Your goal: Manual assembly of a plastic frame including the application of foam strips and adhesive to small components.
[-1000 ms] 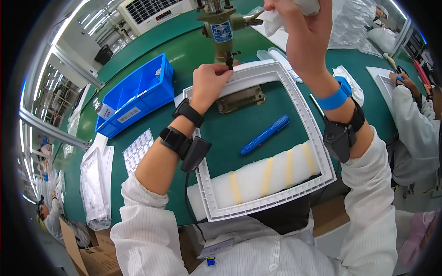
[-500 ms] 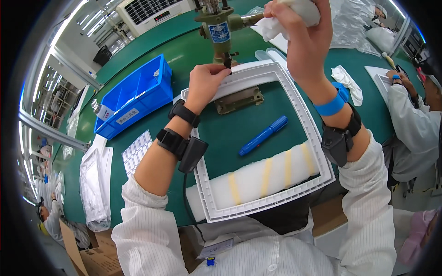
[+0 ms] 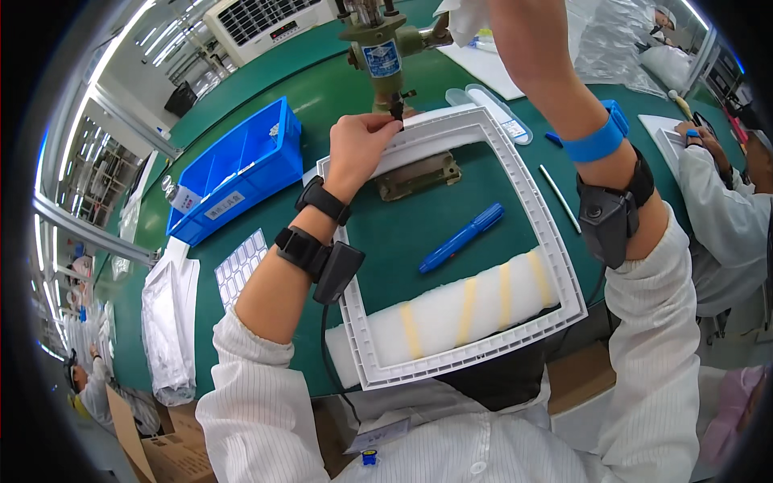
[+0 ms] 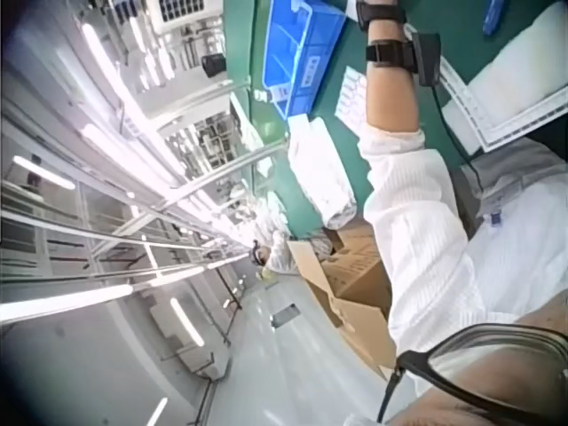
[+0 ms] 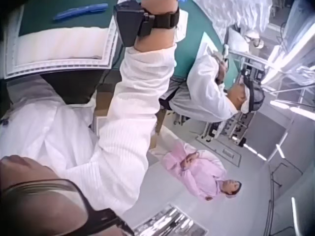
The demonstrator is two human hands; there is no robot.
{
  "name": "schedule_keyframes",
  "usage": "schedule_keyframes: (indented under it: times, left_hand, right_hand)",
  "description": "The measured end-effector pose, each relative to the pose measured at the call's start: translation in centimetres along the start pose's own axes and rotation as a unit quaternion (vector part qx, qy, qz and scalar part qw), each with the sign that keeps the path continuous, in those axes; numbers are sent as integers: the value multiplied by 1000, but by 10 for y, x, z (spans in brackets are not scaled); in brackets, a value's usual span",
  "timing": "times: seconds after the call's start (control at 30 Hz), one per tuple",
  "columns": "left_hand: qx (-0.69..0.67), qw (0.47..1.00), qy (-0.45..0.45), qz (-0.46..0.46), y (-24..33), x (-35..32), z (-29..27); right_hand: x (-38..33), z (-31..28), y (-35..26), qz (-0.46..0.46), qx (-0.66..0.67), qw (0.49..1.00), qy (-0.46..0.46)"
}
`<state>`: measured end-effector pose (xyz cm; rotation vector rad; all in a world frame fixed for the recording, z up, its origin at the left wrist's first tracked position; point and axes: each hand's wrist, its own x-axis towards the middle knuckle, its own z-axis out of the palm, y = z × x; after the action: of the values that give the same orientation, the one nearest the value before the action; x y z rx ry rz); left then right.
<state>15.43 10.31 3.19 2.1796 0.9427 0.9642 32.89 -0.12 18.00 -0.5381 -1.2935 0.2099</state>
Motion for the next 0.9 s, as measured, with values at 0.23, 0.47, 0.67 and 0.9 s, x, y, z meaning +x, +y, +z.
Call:
schedule_keyframes:
  times: [0.23,0.47,0.67,0.9]
  left_hand:
    - [3,1000,1,-8,0,1,1]
    - [-3,1000,-7,-13,1,0,0]
    - [1,1000,-5,-6,2,0,1]
    - [-8,1000,14,13,-1,0,2]
  right_hand:
    - [2,0,0,-4,-1,1000,0]
    - [-4,-2,-1,25,-6,1000,0]
    - [-3,-5,6,-27,17,999,-16]
    - [-3,-3,4,-7,20,1000,-11]
